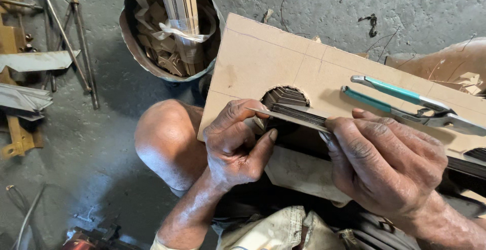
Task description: The person sits on the floor with a stack of dark cut sheets resting on a cardboard template on their lap. They peel and separate individual sheets from the stack, align the edges, and use a knife to trim and free sheet edges, working through the stack one sheet at a time.
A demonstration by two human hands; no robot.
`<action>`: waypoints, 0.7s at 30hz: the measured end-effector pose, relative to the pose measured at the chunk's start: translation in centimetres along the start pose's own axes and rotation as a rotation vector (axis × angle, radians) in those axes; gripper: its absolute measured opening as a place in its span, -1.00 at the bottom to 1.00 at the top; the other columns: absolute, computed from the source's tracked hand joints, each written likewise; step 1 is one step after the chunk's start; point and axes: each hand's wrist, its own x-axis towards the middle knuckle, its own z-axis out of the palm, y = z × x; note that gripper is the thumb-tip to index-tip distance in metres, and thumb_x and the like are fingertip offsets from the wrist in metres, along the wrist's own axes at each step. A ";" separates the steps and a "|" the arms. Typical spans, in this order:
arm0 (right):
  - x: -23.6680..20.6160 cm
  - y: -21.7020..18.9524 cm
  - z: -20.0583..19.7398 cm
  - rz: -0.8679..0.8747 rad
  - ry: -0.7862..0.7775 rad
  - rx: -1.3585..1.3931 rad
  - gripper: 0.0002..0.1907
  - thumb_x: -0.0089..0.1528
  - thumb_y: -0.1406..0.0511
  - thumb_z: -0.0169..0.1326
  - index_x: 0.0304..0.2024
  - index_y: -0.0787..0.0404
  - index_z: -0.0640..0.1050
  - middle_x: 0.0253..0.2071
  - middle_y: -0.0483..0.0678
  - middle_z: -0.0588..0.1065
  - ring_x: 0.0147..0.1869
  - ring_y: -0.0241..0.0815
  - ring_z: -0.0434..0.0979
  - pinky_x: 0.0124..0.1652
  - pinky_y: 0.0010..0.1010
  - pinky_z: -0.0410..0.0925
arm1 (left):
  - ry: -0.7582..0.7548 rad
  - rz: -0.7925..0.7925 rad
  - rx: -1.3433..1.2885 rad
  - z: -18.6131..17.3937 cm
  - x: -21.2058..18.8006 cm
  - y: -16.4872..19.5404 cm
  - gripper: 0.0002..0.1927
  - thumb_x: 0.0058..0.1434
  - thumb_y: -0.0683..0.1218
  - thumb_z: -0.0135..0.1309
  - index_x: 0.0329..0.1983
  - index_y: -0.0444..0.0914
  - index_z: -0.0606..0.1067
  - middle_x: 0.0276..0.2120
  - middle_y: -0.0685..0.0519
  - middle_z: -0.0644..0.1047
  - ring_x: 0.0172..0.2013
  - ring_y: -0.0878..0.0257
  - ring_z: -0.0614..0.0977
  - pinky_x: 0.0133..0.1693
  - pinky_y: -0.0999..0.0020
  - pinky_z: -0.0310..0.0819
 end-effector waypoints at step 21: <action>0.2 0.3 0.5 -0.079 -0.023 0.029 -0.79 0.14 0.46 0.24 -0.16 0.36 0.60 -0.32 0.05 0.60 -0.26 -0.03 0.65 -0.15 -0.23 0.53 | -0.062 -0.071 -0.018 0.0 0.9 0.0 -0.76 -0.09 -0.38 0.22 -0.53 -0.33 0.38 -0.18 -0.09 0.55 -0.22 0.25 0.55 -0.30 0.50 0.42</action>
